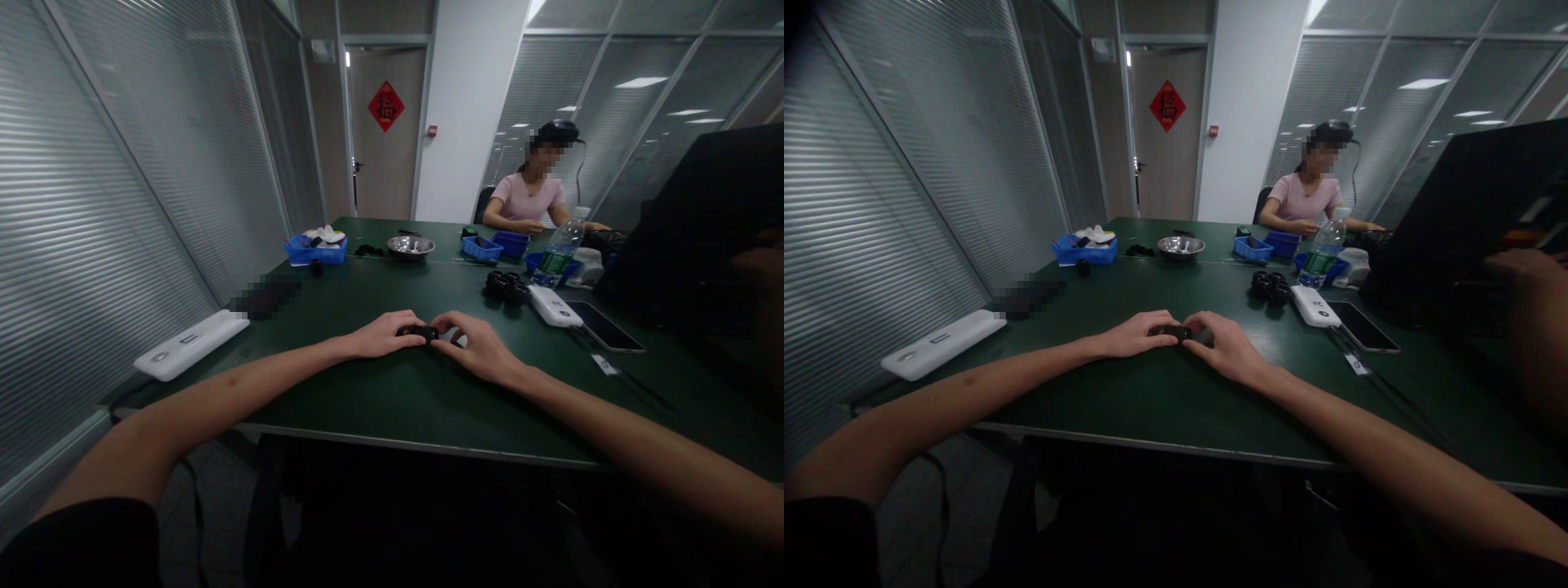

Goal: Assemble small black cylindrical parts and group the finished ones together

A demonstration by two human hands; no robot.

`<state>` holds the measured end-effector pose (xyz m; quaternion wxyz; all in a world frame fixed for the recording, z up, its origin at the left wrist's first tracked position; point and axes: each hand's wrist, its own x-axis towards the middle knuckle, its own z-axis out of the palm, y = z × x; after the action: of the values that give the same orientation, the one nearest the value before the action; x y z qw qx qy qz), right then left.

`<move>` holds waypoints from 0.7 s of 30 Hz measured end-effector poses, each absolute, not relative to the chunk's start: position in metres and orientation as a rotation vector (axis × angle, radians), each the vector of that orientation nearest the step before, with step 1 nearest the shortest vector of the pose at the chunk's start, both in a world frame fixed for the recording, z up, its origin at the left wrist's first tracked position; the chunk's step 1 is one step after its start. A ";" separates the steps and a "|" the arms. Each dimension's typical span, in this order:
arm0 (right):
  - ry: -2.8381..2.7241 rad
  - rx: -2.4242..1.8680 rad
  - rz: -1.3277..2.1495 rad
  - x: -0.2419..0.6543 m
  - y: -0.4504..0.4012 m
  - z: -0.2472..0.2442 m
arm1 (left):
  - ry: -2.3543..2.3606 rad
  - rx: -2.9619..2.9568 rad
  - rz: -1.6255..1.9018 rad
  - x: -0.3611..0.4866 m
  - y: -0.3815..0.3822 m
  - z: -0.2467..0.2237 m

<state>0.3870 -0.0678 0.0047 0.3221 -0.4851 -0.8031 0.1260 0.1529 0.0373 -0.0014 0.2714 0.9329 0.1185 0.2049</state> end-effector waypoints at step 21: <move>-2.146 -1.363 0.247 0.386 -0.069 0.006 | 0.295 2.540 0.574 0.153 0.039 -0.005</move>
<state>0.3858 -0.0692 0.0062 0.2896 -0.5107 -0.8042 0.0926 0.1528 0.0394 -0.0050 0.2575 0.9366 0.1086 0.2115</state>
